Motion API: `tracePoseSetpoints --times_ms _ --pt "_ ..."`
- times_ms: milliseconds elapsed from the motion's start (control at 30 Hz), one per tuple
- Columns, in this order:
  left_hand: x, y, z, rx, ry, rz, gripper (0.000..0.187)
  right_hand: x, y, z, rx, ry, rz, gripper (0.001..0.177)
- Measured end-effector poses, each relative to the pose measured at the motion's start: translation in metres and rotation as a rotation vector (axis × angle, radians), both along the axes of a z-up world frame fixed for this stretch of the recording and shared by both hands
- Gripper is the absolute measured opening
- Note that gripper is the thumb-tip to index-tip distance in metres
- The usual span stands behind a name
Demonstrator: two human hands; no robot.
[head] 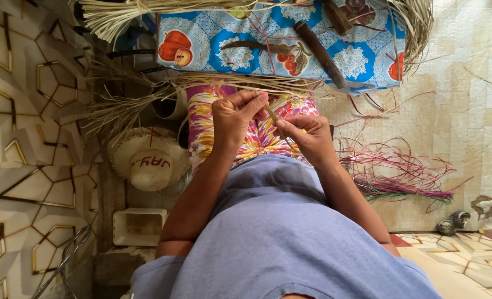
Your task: Weaving natural fibers together to form a structured component for a toy, using a small wooden tool to assist in the process.
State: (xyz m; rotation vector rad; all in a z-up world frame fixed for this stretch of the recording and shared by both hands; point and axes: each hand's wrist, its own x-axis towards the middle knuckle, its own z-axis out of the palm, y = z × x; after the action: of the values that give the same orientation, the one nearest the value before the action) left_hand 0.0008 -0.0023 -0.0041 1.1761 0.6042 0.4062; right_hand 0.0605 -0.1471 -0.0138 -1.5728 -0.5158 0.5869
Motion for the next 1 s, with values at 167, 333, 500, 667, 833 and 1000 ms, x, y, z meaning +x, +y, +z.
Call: tracePoseSetpoints --times_ms 167,333,500,667,833,1000 --pt "-0.001 -0.002 -0.002 0.021 0.013 -0.014 0.014 -0.007 0.005 0.003 -0.032 -0.080 -0.021 0.010" --pt "-0.006 0.029 0.000 0.069 -0.022 0.153 0.011 0.001 -0.008 0.005 -0.080 -0.248 0.012 0.008" --pt "-0.033 0.110 -0.003 0.015 -0.185 0.555 0.005 0.019 -0.046 0.018 -0.230 -0.294 0.091 0.011" --pt "-0.026 0.053 0.014 -0.062 -0.282 0.276 0.006 0.018 -0.029 0.030 -0.115 -0.306 -0.011 0.010" --pt "-0.017 -0.012 -0.031 0.055 -0.332 -0.115 0.019 0.010 -0.006 0.029 -0.044 -0.354 -0.003 0.007" --pt "-0.016 -0.013 0.000 0.214 -0.305 -0.123 0.007 0.006 0.004 0.020 -0.037 -0.402 0.055 0.003"
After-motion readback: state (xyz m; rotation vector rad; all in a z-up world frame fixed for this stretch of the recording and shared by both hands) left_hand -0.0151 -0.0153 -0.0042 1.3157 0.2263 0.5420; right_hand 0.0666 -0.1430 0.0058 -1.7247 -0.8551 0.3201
